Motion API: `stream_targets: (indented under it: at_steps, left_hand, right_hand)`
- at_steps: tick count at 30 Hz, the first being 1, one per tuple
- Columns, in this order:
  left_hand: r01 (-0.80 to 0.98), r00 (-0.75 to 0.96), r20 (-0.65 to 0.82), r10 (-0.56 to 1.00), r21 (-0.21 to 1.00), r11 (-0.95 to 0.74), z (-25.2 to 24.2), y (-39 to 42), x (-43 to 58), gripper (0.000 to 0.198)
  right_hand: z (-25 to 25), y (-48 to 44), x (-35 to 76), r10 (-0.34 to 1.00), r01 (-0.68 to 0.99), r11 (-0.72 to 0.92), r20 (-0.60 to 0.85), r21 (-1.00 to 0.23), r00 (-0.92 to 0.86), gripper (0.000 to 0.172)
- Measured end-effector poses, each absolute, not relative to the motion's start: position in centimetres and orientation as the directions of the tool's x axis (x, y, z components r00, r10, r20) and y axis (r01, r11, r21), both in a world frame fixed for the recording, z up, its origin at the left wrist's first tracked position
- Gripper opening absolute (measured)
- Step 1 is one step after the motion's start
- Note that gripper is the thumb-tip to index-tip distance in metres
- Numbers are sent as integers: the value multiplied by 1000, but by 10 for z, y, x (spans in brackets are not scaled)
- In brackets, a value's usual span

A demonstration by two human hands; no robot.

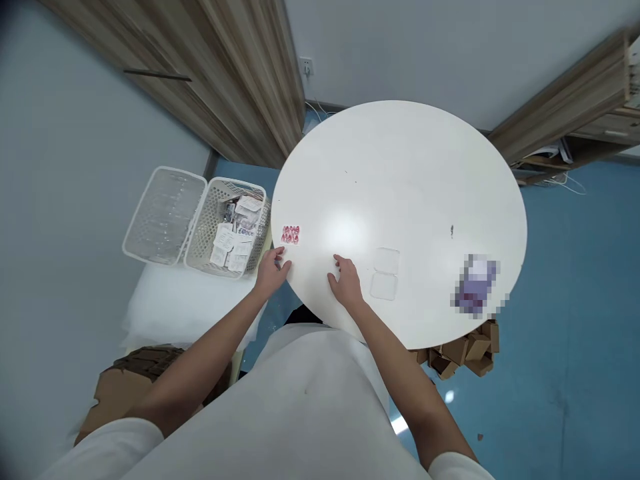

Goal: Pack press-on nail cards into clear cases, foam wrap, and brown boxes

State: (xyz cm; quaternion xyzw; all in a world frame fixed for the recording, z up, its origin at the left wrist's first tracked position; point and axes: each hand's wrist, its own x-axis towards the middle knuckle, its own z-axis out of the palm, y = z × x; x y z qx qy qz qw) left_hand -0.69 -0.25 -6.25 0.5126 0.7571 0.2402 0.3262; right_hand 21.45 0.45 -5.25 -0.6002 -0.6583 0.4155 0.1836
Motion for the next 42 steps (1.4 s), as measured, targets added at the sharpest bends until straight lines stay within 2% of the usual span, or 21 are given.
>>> stream_targets:
  at_steps: [4, 10, 15, 21, 30, 34, 42]
  left_hand:
    - [682, -150, -283, 947, 664, 307, -63, 28, -41, 50]
    - [743, -49, -345, 937, 614, 266, -73, 56, -48, 76]
    - [737, -3, -377, 926, 625, 258, -75, 64, -49, 69]
    - [720, 22, -355, 934, 654, 232, -75, 66, -49, 62]
    - [658, 35, -303, 952, 724, 206, -70, 56, -45, 65]
    - [636, 61, -284, 957, 750, 182, -68, 49, -38, 67]
    - [584, 206, -212, 955, 810, 54, -60, 22, 15, 68]
  right_hand:
    - [-66, 36, 168, 917, 700, -23, -293, -714, -270, 54]
    - [-78, 71, 123, 916, 767, 24, -293, -642, -274, 61]
    - [-81, 81, 105, 921, 848, 10, -325, -529, -213, 61]
    - [-80, 82, 101, 921, 878, -31, -355, -478, -161, 60]
    - [-78, 74, 106, 935, 828, 37, -273, -559, -226, 58]
    - [-78, 67, 118, 936, 761, 42, -240, -647, -256, 60]
    - [-68, 29, 186, 959, 698, -2, -199, -716, -201, 58]
